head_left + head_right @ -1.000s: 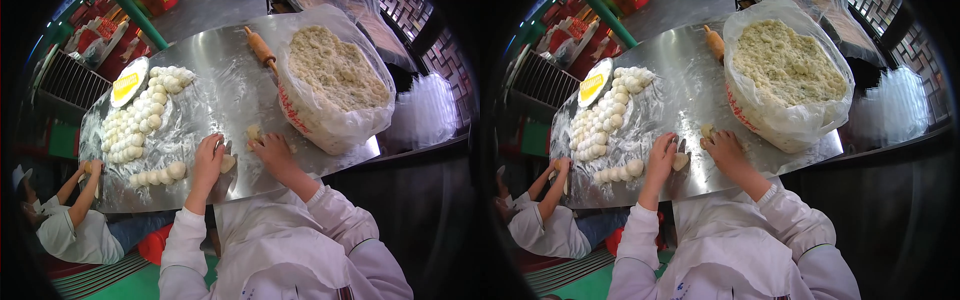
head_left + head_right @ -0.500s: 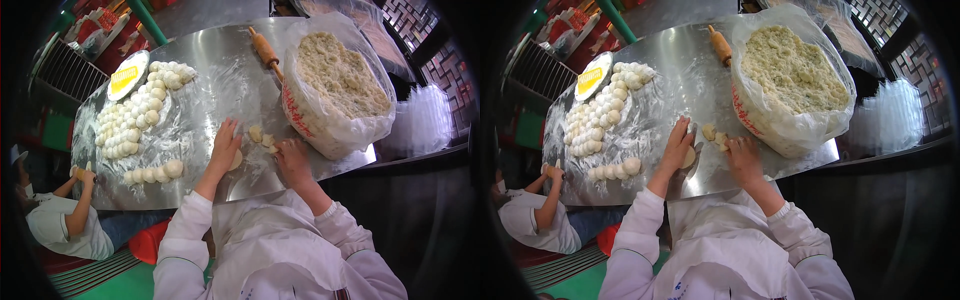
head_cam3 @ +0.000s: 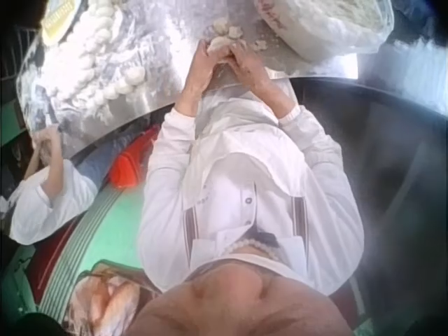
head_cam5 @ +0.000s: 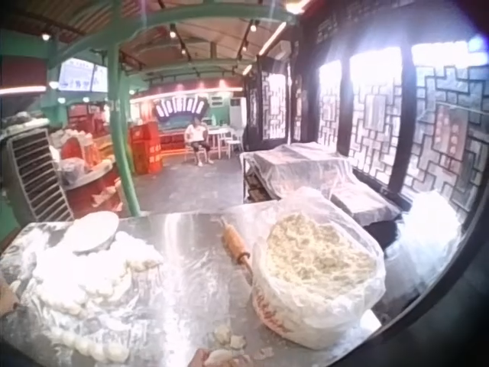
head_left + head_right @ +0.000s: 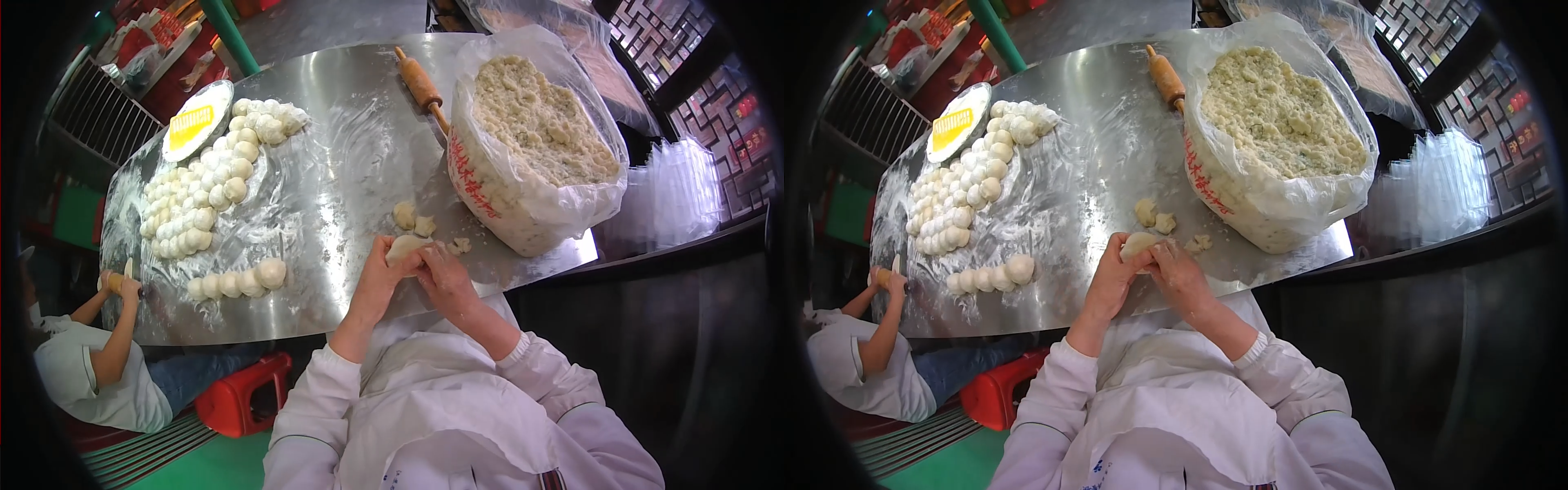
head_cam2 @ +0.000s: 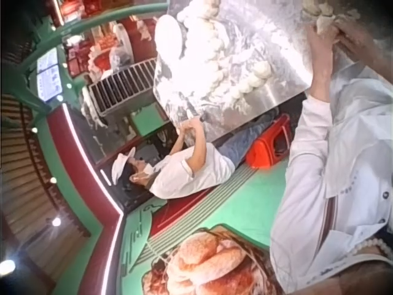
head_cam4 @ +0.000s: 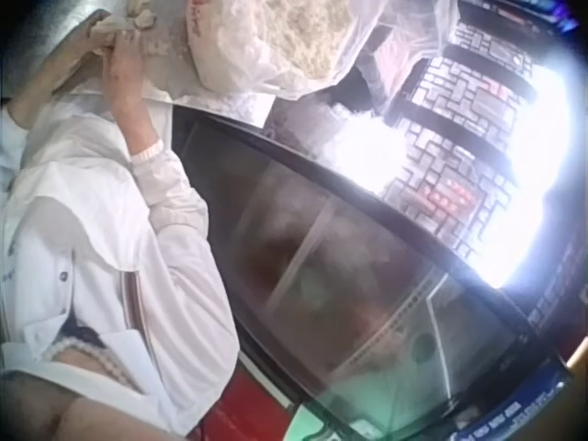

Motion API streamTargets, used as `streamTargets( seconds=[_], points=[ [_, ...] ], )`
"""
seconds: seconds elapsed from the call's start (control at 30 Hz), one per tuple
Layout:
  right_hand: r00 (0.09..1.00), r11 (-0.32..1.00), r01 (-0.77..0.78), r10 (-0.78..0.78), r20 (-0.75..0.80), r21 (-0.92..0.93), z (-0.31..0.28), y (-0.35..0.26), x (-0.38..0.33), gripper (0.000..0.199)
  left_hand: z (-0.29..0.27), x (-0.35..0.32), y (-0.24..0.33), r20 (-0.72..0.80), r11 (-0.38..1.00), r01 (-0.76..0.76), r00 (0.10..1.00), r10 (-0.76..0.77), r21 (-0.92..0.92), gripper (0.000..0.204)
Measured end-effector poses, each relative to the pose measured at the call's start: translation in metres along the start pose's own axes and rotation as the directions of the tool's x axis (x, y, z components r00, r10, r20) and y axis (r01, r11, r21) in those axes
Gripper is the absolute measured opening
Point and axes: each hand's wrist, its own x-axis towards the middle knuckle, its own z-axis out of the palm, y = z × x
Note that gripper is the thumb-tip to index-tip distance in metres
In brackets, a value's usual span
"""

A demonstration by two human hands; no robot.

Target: Preparing and portioning dough for buns or dumplings at a restaurant prep station.

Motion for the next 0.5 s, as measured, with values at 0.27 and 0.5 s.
streamTargets(
  seconds=[0.27,0.5],
  points=[
    [0.986,0.824,-0.069,0.143,0.089,-0.563,-0.033,0.037,-0.009,0.026,-0.014,-0.004,0.006,0.181,0.955,0.087,0.983,-0.035,-0.283,0.055],
    [0.992,0.959,-0.101,0.116,0.041,-0.267,-0.029,0.014,0.000,0.022,-0.008,-0.008,0.004,0.065,0.982,0.152,0.987,-0.145,-0.113,0.038]
  ],
)
